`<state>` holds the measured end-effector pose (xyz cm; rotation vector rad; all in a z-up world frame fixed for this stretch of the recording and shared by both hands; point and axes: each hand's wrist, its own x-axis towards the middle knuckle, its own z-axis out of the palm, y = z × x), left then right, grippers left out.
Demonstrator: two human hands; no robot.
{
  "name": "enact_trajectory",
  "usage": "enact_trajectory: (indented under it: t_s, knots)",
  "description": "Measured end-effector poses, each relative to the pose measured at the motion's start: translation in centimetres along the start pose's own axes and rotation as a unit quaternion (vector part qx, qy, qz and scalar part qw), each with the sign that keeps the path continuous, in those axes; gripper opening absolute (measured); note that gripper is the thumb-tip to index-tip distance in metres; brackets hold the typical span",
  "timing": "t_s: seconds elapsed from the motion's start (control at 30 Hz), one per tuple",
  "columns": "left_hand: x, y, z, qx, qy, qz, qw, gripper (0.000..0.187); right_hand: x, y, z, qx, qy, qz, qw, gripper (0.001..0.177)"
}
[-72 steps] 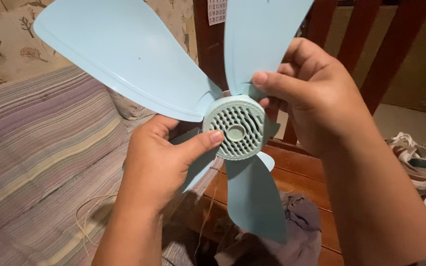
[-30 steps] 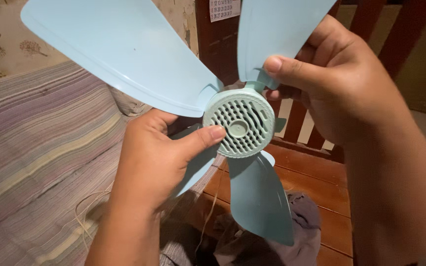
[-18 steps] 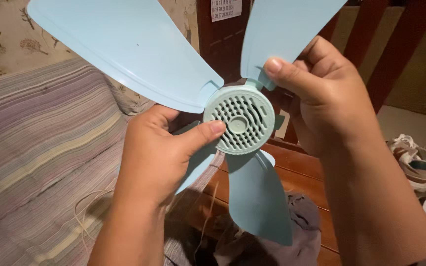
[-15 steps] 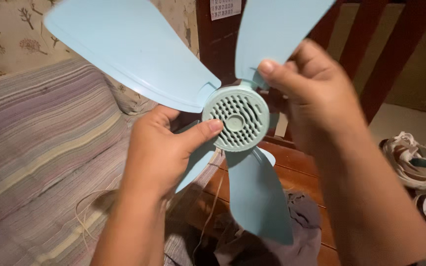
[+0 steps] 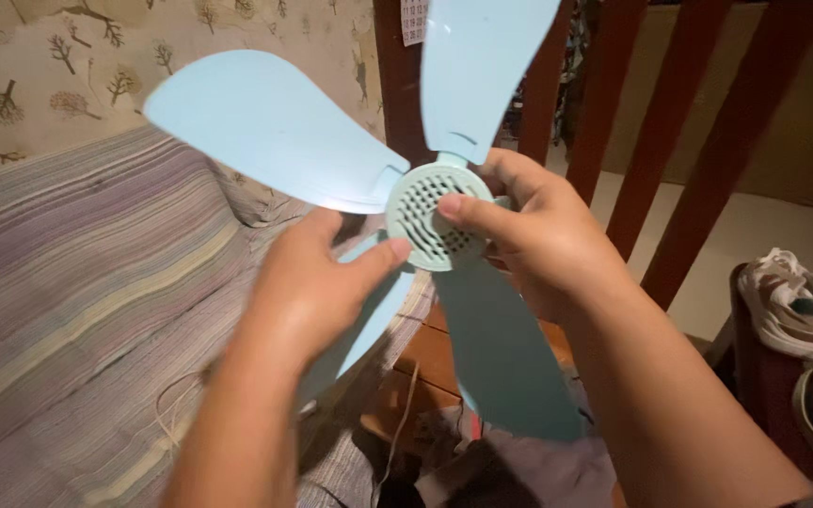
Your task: The person wipes the motor housing of a small electric fan with a cloth, then attaches four light-blue fan blades one by one to the central hub. The person rotates the hub to align each blade and secures it in place.
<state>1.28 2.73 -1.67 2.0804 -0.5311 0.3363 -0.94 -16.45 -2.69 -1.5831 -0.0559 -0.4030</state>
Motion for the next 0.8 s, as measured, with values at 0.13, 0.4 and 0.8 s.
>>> enact_trajectory:
  t_s: [0.13,0.4,0.8]
  knots:
    - [0.6,2.0,-3.1,0.134,-0.044,-0.188,0.972,0.034,-0.2,0.2,0.0,0.028,0.008,-0.049,0.998,0.06]
    - [3.3,3.0,-2.2,-0.177,0.001,0.011,0.984,0.059,-0.5,-0.4,0.8,-0.076,0.015,-0.059,0.995,0.058]
    - [3.1,2.3,-1.0,-0.188,-0.026,0.048,0.981,0.02,-1.0,-0.3,0.4,-0.021,-0.051,-0.117,0.992,0.058]
